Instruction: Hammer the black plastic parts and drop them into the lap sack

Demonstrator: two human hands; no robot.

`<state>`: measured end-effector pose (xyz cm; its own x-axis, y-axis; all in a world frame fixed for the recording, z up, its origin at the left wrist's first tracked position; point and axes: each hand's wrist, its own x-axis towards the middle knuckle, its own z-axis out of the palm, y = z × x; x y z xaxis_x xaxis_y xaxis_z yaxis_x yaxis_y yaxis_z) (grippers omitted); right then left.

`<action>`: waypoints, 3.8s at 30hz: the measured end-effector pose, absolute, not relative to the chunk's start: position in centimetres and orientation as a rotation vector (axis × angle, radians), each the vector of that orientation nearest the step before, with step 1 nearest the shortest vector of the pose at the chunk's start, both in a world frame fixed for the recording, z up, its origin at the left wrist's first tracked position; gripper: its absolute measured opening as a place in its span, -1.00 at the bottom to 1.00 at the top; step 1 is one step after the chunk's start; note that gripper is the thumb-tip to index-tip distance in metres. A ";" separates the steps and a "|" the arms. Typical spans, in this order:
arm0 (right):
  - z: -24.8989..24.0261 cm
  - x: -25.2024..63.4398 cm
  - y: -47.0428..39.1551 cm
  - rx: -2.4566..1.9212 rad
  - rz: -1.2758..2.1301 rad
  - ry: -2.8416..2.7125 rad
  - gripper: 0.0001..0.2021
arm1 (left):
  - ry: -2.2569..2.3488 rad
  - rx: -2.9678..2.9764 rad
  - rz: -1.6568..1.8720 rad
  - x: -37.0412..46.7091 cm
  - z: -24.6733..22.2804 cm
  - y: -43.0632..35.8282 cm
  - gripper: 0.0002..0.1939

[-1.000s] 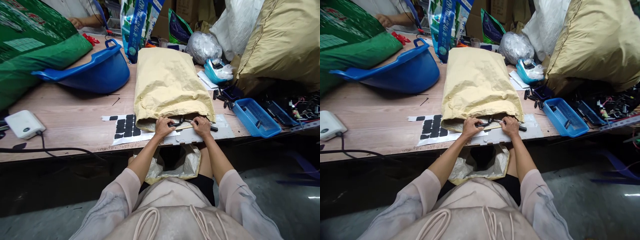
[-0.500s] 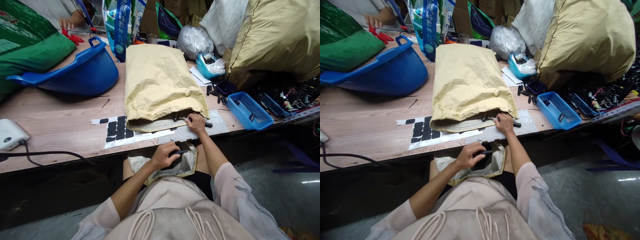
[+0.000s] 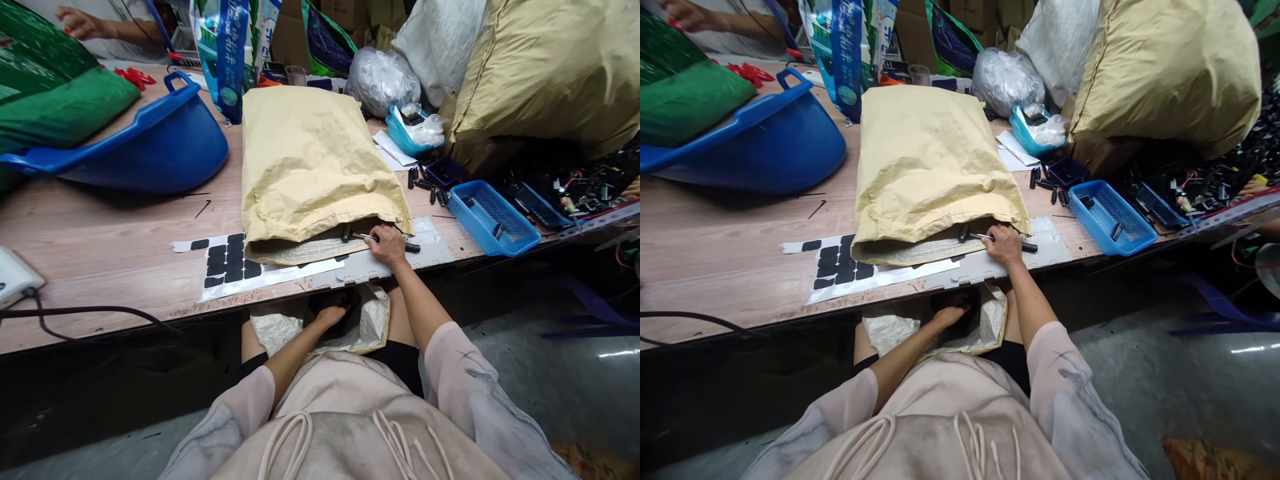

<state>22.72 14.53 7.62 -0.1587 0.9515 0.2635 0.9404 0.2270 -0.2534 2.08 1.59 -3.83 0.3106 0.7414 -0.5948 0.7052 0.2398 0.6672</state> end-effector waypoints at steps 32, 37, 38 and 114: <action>7.4 22.4 14.5 -1.704 0.110 -2.117 -0.91 | 1.831 2.289 0.551 1.5 10.7 20.0 -0.79; 7.6 22.4 14.5 -1.696 0.147 -2.105 -0.93 | 1.802 2.324 0.479 1.0 11.0 19.1 -0.80; 7.6 22.4 14.4 -1.693 0.150 -2.104 -0.93 | 1.784 2.330 0.471 0.6 10.9 18.7 -0.80; 7.2 24.0 15.9 -1.873 0.066 -2.061 -0.77 | 1.647 2.039 0.696 -3.4 7.7 13.3 -0.78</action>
